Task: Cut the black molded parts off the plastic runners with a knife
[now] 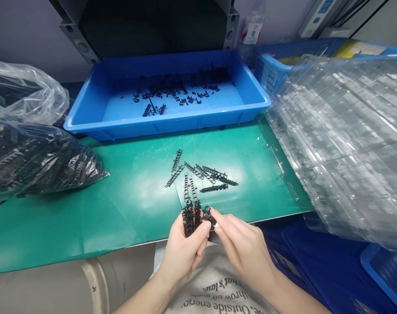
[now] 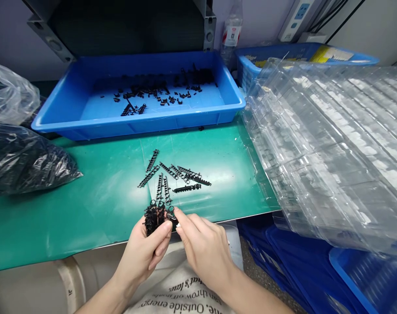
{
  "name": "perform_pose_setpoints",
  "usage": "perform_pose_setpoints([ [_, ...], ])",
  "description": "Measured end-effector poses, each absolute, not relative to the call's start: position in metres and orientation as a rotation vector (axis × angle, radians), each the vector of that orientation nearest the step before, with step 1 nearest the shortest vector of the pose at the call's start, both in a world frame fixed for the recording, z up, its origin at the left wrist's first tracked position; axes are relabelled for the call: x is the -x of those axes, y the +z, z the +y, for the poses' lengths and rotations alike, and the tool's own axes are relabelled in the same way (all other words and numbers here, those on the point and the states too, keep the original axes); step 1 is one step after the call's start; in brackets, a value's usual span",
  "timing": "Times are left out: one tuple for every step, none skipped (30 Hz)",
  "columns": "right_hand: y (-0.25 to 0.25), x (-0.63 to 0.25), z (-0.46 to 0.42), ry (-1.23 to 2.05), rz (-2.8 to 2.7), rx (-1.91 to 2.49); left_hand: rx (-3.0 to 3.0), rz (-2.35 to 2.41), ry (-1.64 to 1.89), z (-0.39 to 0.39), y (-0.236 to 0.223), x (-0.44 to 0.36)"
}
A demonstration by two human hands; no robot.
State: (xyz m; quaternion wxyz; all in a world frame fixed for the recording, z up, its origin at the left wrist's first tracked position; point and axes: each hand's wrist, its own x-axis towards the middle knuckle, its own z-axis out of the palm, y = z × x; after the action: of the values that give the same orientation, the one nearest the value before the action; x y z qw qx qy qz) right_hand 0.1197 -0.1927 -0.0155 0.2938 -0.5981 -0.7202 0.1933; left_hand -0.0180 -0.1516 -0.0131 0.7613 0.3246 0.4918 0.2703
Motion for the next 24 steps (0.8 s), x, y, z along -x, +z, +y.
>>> perform_pose_setpoints([
  [-0.016,-0.121,-0.193,0.552,-1.888,1.58,-0.702,1.069,0.587,-0.152,-0.012,0.018],
  [-0.016,-0.122,-0.193,0.592,-1.861,1.571,-0.705,1.067,0.59,-0.151,-0.011,0.018],
  [-0.016,-0.123,-0.192,0.625,-1.838,1.565,-0.711,1.062,0.591,-0.151,-0.01,0.018],
  [-0.015,-0.124,-0.192,0.652,-1.822,1.565,-0.718,1.056,0.591,-0.151,-0.01,0.018],
  [-0.015,-0.125,-0.192,0.672,-1.818,1.564,-0.723,1.051,0.59,-0.15,-0.009,0.018],
  [-0.015,-0.126,-0.192,0.688,-1.823,1.561,-0.725,1.05,0.587,-0.15,-0.009,0.018],
  [-0.014,-0.127,-0.192,0.702,-1.834,1.556,-0.726,1.048,0.582,-0.15,-0.009,0.018],
  [-0.014,-0.128,-0.192,0.716,-1.848,1.55,-0.725,1.047,0.578,-0.149,-0.009,0.019],
  [-0.015,-0.128,-0.192,0.725,-1.865,1.542,-0.725,1.046,0.576,-0.149,-0.01,0.019],
  [-0.015,-0.129,-0.192,0.731,-1.883,1.534,-0.723,1.045,0.577,-0.149,-0.01,0.019],
  [-0.015,-0.129,-0.192,0.732,-1.902,1.525,-0.721,1.04,0.575,-0.149,-0.011,0.02],
  [-0.014,-0.13,-0.192,0.736,-1.92,1.52,-0.719,1.035,0.574,-0.149,-0.011,0.02],
  [-0.014,-0.131,-0.191,0.74,-1.938,1.515,-0.716,1.028,0.571,-0.149,-0.012,0.02],
  [-0.014,-0.131,-0.191,0.743,-1.954,1.509,-0.713,1.023,0.569,-0.15,-0.012,0.021],
  [-0.013,-0.132,-0.19,0.743,-1.968,1.502,-0.709,1.016,0.566,-0.151,-0.012,0.021],
  [-0.013,-0.132,-0.189,0.74,-1.981,1.492,-0.704,1.011,0.565,-0.152,-0.012,0.02],
  [-0.012,-0.132,-0.189,0.735,-1.99,1.48,-0.702,1.008,0.566,-0.153,-0.012,0.02],
  [-0.012,-0.132,-0.189,0.727,-1.995,1.47,-0.703,1.008,0.571,-0.153,-0.012,0.02],
  [-0.011,-0.132,-0.189,0.712,-1.991,1.462,-0.711,1.008,0.578,-0.153,-0.011,0.02],
  [-0.011,-0.132,-0.189,0.693,-1.982,1.457,-0.73,1.013,0.592,-0.151,-0.01,0.021],
  [-0.012,-0.133,-0.19,0.673,-1.964,1.455,-0.759,1.028,0.621,-0.146,-0.008,0.023],
  [-0.013,-0.134,-0.19,0.637,-1.941,1.445,-0.802,1.061,0.676,-0.14,-0.005,0.028],
  [-0.015,-0.135,-0.191,0.606,-1.927,1.429,-0.862,1.123,0.766,-0.132,-0.001,0.035],
  [-0.018,-0.137,-0.19,0.59,-1.913,1.422,-0.93,1.21,0.869,-0.122,0.006,0.045],
])
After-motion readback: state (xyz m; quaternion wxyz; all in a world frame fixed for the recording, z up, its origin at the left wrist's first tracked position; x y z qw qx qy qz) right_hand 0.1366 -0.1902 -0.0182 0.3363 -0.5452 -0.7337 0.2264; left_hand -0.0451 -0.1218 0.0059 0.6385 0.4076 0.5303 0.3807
